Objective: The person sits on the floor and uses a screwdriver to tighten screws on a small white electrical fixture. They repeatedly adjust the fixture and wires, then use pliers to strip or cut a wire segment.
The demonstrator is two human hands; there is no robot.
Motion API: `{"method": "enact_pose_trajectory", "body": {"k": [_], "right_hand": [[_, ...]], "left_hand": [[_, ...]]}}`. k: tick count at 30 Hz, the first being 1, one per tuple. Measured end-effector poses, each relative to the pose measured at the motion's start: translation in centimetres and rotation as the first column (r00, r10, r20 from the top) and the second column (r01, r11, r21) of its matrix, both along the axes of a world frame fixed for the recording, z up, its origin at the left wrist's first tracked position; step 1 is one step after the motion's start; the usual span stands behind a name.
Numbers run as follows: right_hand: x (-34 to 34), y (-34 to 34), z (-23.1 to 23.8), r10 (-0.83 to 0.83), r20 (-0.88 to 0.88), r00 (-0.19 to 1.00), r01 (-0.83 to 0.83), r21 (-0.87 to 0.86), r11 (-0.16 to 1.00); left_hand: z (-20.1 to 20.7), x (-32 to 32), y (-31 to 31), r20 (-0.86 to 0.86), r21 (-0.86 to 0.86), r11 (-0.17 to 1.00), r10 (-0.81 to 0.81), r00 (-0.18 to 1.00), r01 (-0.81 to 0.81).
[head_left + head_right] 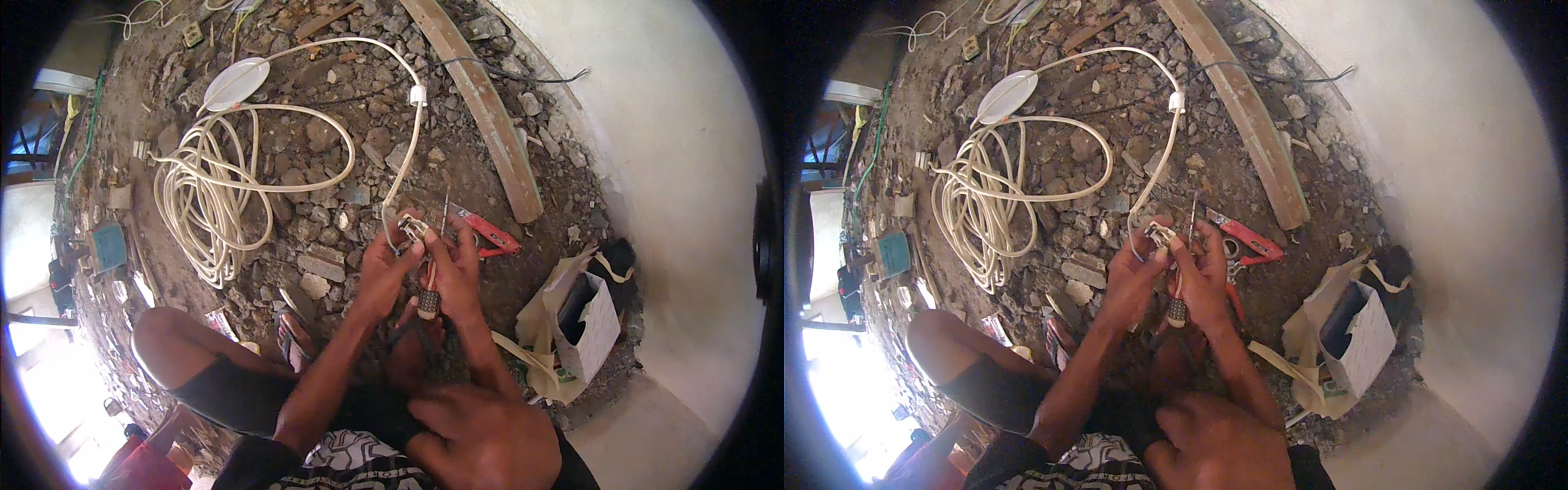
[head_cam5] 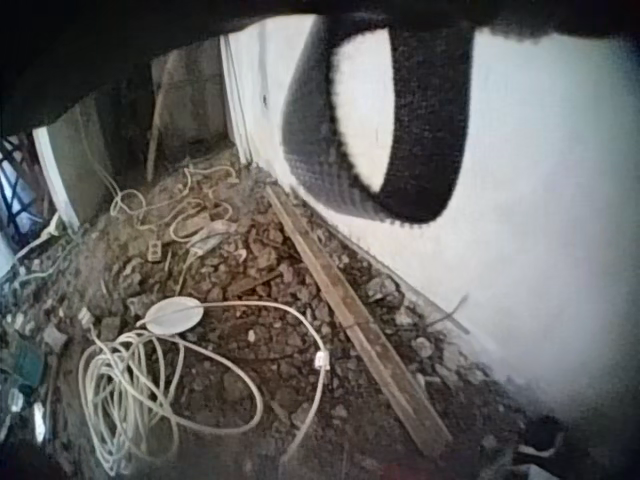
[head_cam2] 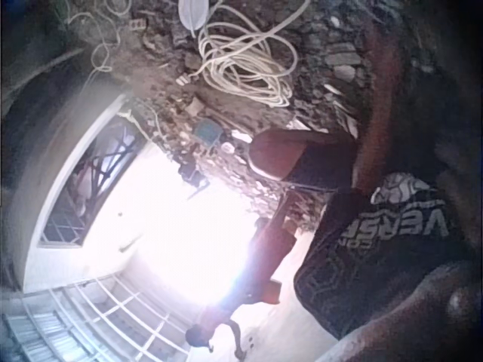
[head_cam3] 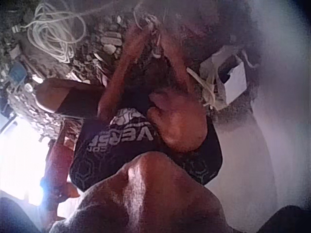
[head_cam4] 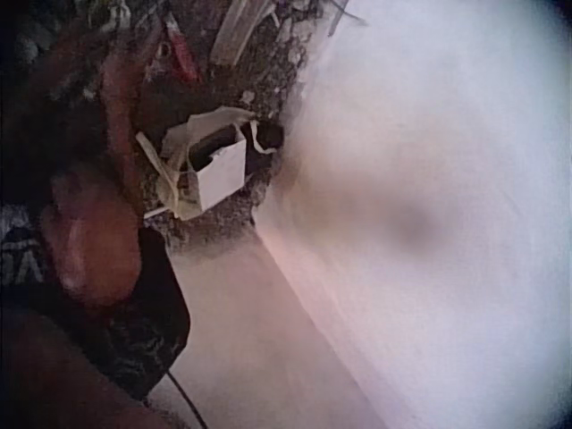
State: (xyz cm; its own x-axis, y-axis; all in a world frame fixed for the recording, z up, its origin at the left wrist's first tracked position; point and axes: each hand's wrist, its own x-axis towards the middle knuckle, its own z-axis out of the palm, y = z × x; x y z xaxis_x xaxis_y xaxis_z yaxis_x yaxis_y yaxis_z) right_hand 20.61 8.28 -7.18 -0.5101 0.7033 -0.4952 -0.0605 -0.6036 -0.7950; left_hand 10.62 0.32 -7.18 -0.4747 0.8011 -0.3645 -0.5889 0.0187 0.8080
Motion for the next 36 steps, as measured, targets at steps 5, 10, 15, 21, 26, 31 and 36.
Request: {"method": "enact_pose_trajectory", "body": {"k": [5, 10, 15, 21, 26, 31, 36], "right_hand": [[2.8, 1.2, 0.4, 0.111, 0.373, 0.921, -0.252, 0.353, 0.901], [5.6, 1.6, 4.7, 0.303, 0.615, 0.728, -0.612, 0.382, 0.693], [7.3, 0.8, 5.6, 0.317, 0.678, 0.663, -0.729, 0.490, 0.477], [7.2, -0.5, 6.4, 0.212, 0.756, 0.619, -0.761, 0.513, 0.397], [7.4, -0.7, 7.5, 0.216, 0.815, 0.538, -0.808, 0.426, 0.407], [7.7, -0.9, 7.0, 0.257, 0.802, 0.539, -0.814, 0.417, 0.404], [8.3, -1.1, 5.7, 0.212, 0.790, 0.575, -0.801, 0.491, 0.341]], "left_hand": [[-0.8, -0.2, 0.6, 0.073, -0.069, 0.998, 0.019, 0.997, -0.014], [-2.1, 0.0, -0.4, 0.122, -0.039, 0.996, 0.079, 0.989, -0.075], [-3.0, 0.2, -0.3, -0.083, -0.131, 0.990, 0.031, 0.996, -0.042], [-2.7, -0.2, -0.4, -0.253, -0.169, 0.983, -0.116, 0.960, 0.074], [-3.8, -0.2, -0.5, -0.435, -0.107, 0.990, -0.130, 0.891, 0.092], [-4.2, 0.1, -0.8, -0.398, -0.076, 0.994, -0.102, 0.912, 0.078], [-3.7, 0.4, -0.4, -0.384, -0.087, 0.988, -0.151, 0.911, 0.127]]}}
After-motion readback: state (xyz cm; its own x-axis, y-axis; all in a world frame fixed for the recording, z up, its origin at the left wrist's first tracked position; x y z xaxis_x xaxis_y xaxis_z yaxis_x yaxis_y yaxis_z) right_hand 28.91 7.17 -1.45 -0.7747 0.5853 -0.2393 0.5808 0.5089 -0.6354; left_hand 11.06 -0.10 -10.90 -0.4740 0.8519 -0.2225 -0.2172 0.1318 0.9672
